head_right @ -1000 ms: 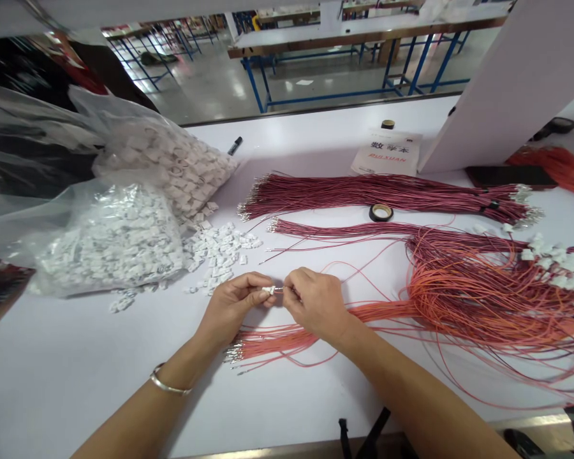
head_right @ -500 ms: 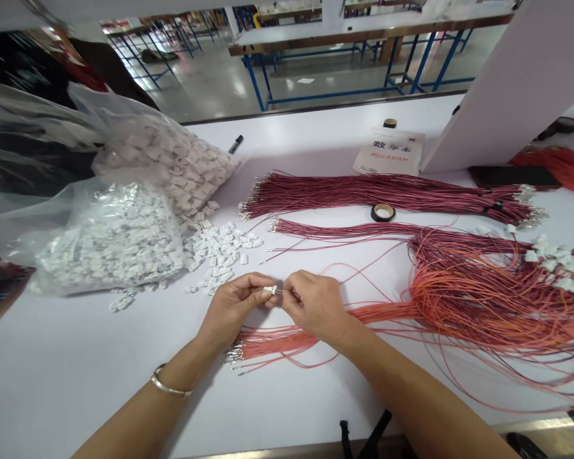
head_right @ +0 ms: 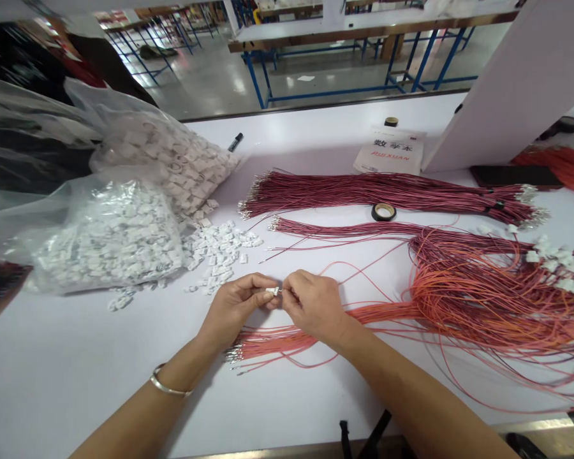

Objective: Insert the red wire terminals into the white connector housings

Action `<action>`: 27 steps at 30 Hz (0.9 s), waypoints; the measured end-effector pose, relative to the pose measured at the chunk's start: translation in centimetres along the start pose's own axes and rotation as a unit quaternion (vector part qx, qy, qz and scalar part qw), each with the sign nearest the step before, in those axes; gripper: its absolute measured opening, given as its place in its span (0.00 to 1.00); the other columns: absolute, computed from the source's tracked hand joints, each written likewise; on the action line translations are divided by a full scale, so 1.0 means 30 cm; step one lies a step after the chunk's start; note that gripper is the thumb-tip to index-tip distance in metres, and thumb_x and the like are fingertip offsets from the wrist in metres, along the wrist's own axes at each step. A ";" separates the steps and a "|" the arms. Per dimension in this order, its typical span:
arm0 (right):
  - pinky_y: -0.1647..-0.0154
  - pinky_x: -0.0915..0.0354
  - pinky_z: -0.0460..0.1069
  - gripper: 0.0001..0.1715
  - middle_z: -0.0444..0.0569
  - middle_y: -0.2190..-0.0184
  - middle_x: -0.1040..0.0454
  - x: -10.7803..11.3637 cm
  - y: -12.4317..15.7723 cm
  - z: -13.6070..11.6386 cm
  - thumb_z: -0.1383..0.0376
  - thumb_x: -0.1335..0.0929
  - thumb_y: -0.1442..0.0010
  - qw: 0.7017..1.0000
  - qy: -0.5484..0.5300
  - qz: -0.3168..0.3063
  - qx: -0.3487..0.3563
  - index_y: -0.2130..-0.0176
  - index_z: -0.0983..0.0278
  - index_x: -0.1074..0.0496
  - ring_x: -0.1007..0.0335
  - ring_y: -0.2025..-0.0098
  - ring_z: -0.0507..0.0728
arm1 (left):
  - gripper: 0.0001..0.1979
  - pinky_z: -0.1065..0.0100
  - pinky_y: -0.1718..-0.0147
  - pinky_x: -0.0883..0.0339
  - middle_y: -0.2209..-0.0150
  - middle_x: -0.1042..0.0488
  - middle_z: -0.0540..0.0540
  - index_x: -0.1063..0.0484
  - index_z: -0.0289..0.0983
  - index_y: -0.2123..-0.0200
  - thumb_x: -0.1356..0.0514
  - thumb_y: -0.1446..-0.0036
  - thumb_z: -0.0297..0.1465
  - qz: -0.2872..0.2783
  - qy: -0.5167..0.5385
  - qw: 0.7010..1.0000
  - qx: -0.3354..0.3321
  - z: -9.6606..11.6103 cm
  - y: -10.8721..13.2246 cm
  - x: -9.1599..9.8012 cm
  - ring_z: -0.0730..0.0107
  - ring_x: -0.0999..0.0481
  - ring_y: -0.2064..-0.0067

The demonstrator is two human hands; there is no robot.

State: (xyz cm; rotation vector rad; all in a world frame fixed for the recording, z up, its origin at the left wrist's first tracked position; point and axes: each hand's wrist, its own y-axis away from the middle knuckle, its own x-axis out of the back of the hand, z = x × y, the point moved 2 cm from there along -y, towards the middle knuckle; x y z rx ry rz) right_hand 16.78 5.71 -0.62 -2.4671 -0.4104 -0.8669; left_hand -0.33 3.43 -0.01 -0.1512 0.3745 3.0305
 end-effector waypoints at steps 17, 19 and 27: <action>0.65 0.45 0.48 0.08 0.42 0.76 0.29 0.013 -0.008 0.000 0.69 0.36 0.39 0.999 0.005 0.021 0.042 0.70 0.63 0.31 0.40 0.75 0.50 | 0.11 0.67 0.65 0.26 0.74 0.18 0.45 0.22 0.33 0.63 0.31 0.48 0.33 0.005 0.004 1.000 0.013 -0.012 -0.001 -0.001 0.68 0.20 0.70; 0.65 0.45 0.48 0.08 0.42 0.76 0.30 0.006 -0.009 0.003 0.70 0.37 0.39 0.998 0.005 0.022 0.051 0.71 0.63 0.32 0.42 0.76 0.50 | 0.10 0.67 0.65 0.27 0.73 0.18 0.45 0.23 0.32 0.63 0.31 0.47 0.33 0.003 -0.003 1.000 0.015 -0.012 0.000 -0.001 0.68 0.20 0.70; 0.66 0.45 0.48 0.09 0.42 0.76 0.31 -0.005 -0.009 0.002 0.72 0.38 0.39 0.997 -0.005 0.015 0.073 0.71 0.63 0.36 0.42 0.75 0.51 | 0.11 0.67 0.66 0.27 0.74 0.18 0.46 0.22 0.33 0.64 0.31 0.48 0.33 0.000 -0.005 1.000 0.019 -0.017 -0.001 -0.002 0.68 0.20 0.71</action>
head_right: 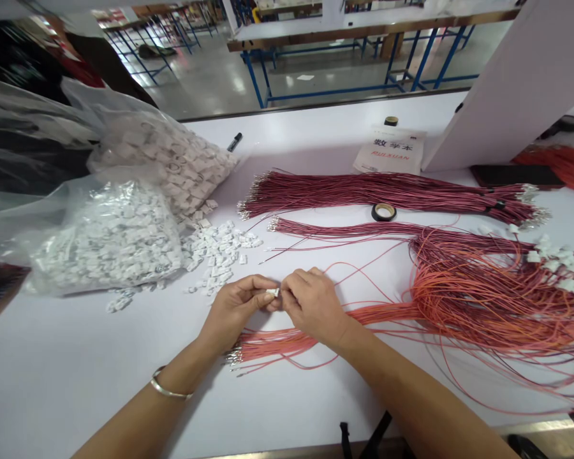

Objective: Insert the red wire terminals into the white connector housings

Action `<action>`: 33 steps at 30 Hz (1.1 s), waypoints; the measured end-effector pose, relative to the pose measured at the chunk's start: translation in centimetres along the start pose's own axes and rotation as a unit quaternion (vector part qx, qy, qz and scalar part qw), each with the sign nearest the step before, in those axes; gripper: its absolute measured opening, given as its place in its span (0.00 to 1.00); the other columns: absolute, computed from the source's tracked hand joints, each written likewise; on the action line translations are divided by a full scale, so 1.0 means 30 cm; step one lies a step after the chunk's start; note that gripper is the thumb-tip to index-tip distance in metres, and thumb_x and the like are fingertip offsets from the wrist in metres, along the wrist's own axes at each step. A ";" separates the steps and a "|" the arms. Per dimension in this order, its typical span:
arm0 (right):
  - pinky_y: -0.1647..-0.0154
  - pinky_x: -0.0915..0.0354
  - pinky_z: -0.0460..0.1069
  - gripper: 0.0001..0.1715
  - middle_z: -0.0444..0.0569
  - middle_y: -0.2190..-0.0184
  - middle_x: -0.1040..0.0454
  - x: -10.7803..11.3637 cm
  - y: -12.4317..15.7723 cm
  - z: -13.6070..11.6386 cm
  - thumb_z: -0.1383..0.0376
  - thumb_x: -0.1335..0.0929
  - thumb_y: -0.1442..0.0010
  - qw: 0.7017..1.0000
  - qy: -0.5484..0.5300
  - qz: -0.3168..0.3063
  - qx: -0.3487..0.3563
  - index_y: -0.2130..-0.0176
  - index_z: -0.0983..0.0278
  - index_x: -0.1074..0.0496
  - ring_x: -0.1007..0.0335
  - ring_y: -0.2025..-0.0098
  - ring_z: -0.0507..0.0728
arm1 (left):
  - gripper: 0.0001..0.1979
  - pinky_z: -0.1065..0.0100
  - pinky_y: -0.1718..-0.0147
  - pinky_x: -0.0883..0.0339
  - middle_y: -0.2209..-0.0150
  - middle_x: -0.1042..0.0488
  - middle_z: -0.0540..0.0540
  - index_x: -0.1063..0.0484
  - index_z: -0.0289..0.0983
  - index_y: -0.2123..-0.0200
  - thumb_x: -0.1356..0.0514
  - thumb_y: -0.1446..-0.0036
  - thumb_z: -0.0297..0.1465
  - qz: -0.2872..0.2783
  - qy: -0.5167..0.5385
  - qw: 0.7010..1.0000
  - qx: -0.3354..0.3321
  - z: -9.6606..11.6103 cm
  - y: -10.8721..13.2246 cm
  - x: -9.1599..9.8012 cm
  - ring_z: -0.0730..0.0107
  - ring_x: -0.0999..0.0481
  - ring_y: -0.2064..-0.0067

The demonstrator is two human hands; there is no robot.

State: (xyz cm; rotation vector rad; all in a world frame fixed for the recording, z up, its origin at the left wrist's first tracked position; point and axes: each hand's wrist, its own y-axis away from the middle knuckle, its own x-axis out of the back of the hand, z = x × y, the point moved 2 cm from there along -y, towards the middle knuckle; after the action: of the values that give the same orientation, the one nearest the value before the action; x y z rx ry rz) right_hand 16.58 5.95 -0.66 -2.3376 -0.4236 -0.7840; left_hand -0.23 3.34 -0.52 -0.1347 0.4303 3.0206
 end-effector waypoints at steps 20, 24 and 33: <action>0.64 0.49 0.51 0.13 0.44 0.74 0.27 0.022 -0.003 -0.003 0.67 0.39 0.33 0.996 0.073 0.040 0.007 0.69 0.64 0.31 0.40 0.74 0.51 | 0.12 0.67 0.65 0.28 0.73 0.19 0.46 0.23 0.34 0.63 0.31 0.47 0.35 0.013 0.021 0.999 -0.024 0.004 -0.004 0.010 0.68 0.19 0.70; 0.60 0.49 0.53 0.12 0.48 0.67 0.24 0.049 -0.015 -0.013 0.63 0.38 0.32 0.990 0.130 0.042 0.019 0.64 0.63 0.28 0.35 0.66 0.55 | 0.11 0.68 0.66 0.30 0.74 0.20 0.48 0.23 0.35 0.64 0.31 0.48 0.35 0.042 0.002 0.998 -0.053 0.016 -0.005 0.033 0.70 0.22 0.71; 0.50 0.50 0.57 0.10 0.49 0.69 0.25 0.107 -0.055 -0.026 0.71 0.38 0.34 0.946 0.320 -0.036 0.027 0.65 0.64 0.28 0.36 0.64 0.57 | 0.14 0.70 0.68 0.32 0.75 0.23 0.51 0.23 0.38 0.63 0.28 0.53 0.36 0.048 -0.006 0.995 -0.093 0.030 -0.009 0.061 0.70 0.24 0.71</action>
State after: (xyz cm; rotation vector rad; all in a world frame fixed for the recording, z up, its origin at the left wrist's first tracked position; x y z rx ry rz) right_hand 17.93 6.99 2.62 -1.8791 -0.2361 -1.4731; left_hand -2.08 3.98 0.10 -0.1116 0.1575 3.1495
